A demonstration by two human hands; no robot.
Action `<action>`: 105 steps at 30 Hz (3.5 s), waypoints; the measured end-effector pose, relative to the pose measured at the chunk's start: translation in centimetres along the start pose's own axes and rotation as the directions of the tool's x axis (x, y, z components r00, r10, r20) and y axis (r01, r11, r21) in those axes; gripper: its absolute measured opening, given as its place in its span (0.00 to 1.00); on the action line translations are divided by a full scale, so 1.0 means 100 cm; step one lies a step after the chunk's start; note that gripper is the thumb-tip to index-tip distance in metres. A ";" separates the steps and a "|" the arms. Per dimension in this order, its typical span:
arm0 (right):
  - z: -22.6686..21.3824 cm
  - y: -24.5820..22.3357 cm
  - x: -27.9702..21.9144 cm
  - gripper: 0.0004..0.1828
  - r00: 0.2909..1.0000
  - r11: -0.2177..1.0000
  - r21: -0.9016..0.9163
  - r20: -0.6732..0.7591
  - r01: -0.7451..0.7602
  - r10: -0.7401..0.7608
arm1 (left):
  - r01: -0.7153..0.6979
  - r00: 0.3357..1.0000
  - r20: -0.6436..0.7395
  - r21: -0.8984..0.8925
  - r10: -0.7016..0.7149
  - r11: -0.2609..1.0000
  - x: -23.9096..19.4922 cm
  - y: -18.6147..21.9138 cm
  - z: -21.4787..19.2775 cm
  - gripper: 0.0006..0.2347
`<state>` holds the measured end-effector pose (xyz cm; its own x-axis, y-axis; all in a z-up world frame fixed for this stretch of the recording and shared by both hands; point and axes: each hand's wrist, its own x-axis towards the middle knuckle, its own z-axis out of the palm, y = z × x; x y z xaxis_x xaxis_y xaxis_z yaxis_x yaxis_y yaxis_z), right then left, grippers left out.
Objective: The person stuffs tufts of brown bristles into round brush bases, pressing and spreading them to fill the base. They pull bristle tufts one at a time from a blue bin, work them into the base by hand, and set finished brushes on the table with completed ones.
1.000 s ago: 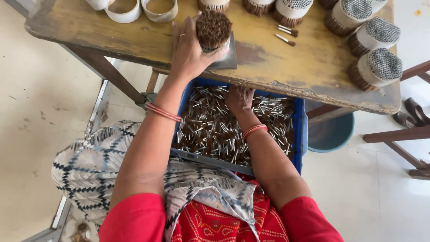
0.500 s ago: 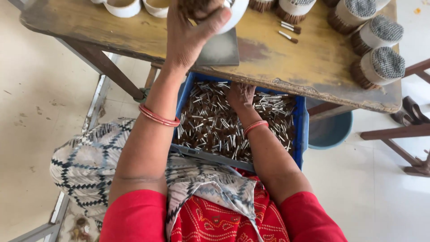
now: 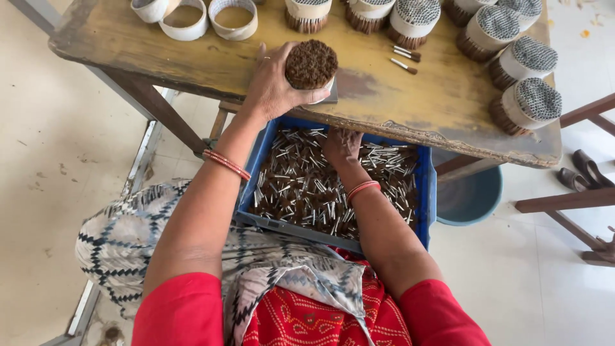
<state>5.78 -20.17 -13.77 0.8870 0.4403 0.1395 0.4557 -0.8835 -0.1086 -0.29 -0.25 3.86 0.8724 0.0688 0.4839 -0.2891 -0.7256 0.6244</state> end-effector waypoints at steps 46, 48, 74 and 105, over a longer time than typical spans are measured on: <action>-0.129 -0.090 -0.057 0.16 0.918 0.809 0.520 0.112 0.273 -0.381 | 0.190 0.959 0.216 -0.971 -0.183 -0.147 -0.096 0.010 -0.042 0.33; -0.137 -0.093 -0.058 0.14 0.951 0.799 0.538 -0.015 0.269 -0.310 | 0.164 0.970 0.169 -0.986 -0.173 -0.039 -0.103 0.010 -0.054 0.34; -0.232 -0.033 0.071 0.51 0.940 0.933 0.315 -0.334 0.174 -0.063 | 0.445 0.706 0.700 -0.557 0.109 0.701 -0.170 -0.004 0.048 0.31; -0.219 -0.018 -0.019 0.12 0.880 0.973 0.079 -0.446 0.217 -0.160 | 0.347 0.560 0.823 -0.338 0.096 0.875 -0.182 -0.017 0.069 0.36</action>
<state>1.60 -22.89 7.70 0.6741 0.4580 0.5795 0.6418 -0.7515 -0.1528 -12.93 -5.00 -10.26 0.7853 -0.5943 -0.1734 -0.0837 -0.3794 0.9214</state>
